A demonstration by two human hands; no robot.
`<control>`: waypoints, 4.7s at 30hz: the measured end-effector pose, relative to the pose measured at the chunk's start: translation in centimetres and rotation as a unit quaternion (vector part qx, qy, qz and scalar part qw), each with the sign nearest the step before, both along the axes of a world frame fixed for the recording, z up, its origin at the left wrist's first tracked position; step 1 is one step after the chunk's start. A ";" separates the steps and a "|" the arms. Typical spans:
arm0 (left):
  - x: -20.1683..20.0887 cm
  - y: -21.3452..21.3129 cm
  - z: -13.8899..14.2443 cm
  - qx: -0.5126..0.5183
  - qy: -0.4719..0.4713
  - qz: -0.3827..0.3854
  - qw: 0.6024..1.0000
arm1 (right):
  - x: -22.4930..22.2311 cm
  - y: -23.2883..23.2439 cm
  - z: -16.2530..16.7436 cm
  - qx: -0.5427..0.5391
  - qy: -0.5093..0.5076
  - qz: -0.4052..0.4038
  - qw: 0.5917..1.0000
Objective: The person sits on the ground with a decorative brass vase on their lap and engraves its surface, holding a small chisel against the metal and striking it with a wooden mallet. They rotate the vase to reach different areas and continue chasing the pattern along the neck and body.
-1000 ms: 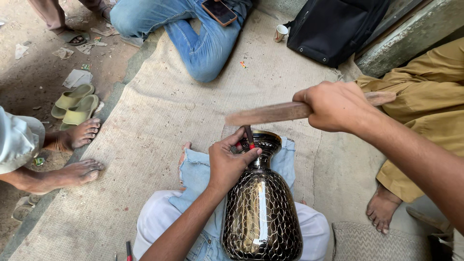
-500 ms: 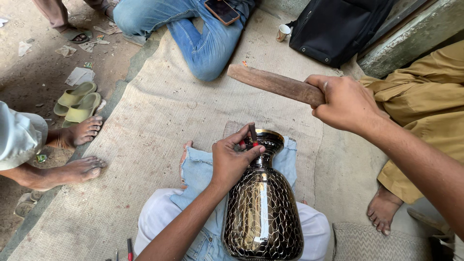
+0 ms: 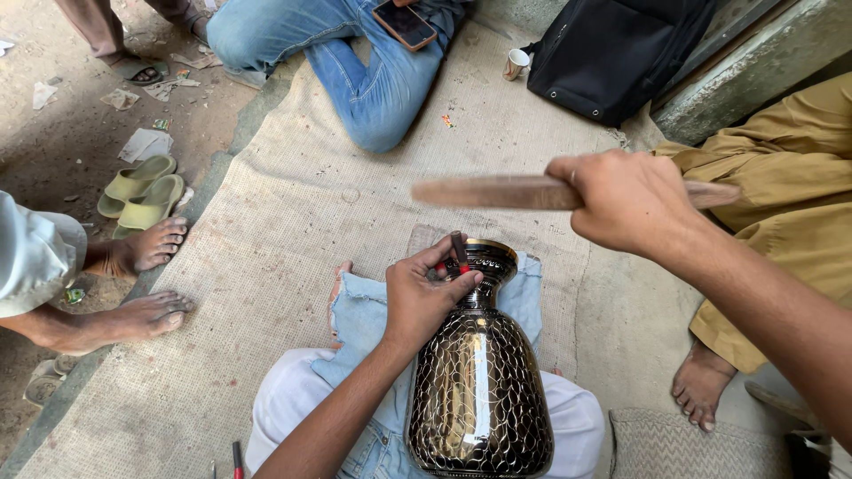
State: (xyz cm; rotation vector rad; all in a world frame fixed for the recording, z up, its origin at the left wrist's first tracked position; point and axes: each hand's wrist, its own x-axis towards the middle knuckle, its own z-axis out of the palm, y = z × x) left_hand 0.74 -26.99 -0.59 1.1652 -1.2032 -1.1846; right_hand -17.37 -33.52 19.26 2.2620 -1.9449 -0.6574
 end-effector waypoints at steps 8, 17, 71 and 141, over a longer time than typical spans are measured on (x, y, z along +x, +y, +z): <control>-0.1 0.4 -0.4 0.048 0.042 0.027 0.998 | -0.3 2.1 -1.7 -0.009 -0.051 -0.022 0.998; 0.4 6.3 -5.3 0.066 0.372 0.176 0.909 | -1.2 13.9 -11.7 -0.177 -0.575 -0.166 0.781; -9.2 0.2 2.1 -0.148 -0.338 -0.077 0.926 | -19.2 8.0 -15.4 -0.062 -0.404 -0.077 0.909; -6.3 0.0 2.5 -0.060 -0.265 -0.041 0.962 | -14.1 6.1 -8.4 -0.072 -0.209 -0.026 0.975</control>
